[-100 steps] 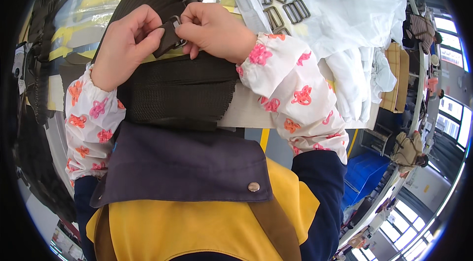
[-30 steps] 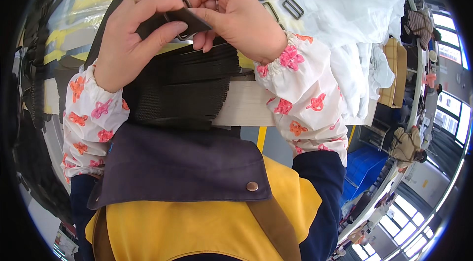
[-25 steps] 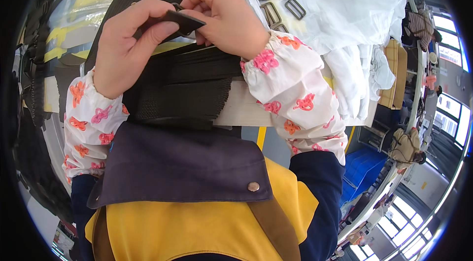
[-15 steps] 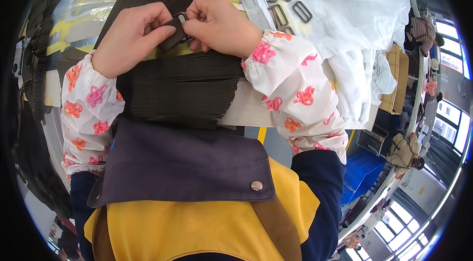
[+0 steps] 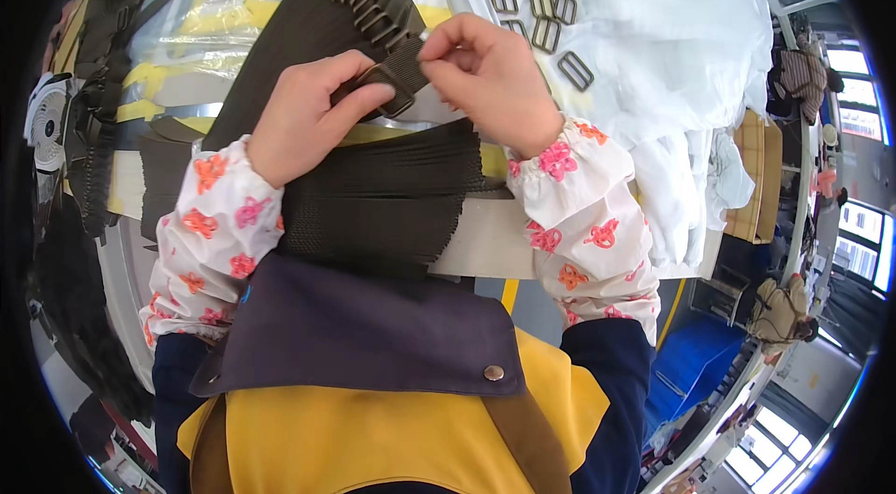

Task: Manually attaching metal buckles to a series of fabric or leather straps at a workshop bench.

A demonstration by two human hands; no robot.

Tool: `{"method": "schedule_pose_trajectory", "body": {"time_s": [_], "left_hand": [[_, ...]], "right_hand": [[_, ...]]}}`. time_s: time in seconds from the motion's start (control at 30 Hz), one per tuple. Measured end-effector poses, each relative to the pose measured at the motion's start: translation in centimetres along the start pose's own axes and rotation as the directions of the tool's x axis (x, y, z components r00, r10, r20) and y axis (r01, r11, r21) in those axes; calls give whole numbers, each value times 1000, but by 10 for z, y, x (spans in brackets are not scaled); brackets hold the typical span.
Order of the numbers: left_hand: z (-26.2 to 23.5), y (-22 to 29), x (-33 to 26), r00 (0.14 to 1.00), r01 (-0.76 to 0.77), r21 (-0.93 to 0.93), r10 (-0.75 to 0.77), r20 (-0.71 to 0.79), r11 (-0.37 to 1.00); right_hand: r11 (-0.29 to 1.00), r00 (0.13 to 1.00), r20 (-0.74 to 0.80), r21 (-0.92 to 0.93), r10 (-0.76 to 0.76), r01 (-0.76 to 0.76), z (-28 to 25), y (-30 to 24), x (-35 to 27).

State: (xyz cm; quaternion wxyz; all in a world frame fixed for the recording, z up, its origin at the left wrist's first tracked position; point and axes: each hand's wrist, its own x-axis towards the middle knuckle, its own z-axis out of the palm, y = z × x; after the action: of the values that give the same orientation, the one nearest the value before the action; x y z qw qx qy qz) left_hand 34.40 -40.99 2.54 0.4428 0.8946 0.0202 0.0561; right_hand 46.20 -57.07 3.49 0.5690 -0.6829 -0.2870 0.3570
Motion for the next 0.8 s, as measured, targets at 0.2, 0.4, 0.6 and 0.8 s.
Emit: {"method": "schedule_pose_trajectory", "body": {"time_s": [0.2, 0.4, 0.6, 0.8], "left_hand": [[-17, 4, -17, 946, -68, 230, 137, -295, 971], [-37, -11, -46, 974, 1, 498, 112, -196, 867], [-34, -20, -44, 984, 50, 363, 17, -180, 930], [-34, -23, -39, 985, 14, 371, 52, -166, 929]], "right_hand": [[786, 938, -119, -587, -325, 197, -24, 22, -2], [801, 876, -300, -581, -377, 146, -32, 39, -44], [907, 826, -511, -422, -239, 2, -35, 49, -36], [853, 839, -459, -522, -292, 11, -35, 46, -34]]}}
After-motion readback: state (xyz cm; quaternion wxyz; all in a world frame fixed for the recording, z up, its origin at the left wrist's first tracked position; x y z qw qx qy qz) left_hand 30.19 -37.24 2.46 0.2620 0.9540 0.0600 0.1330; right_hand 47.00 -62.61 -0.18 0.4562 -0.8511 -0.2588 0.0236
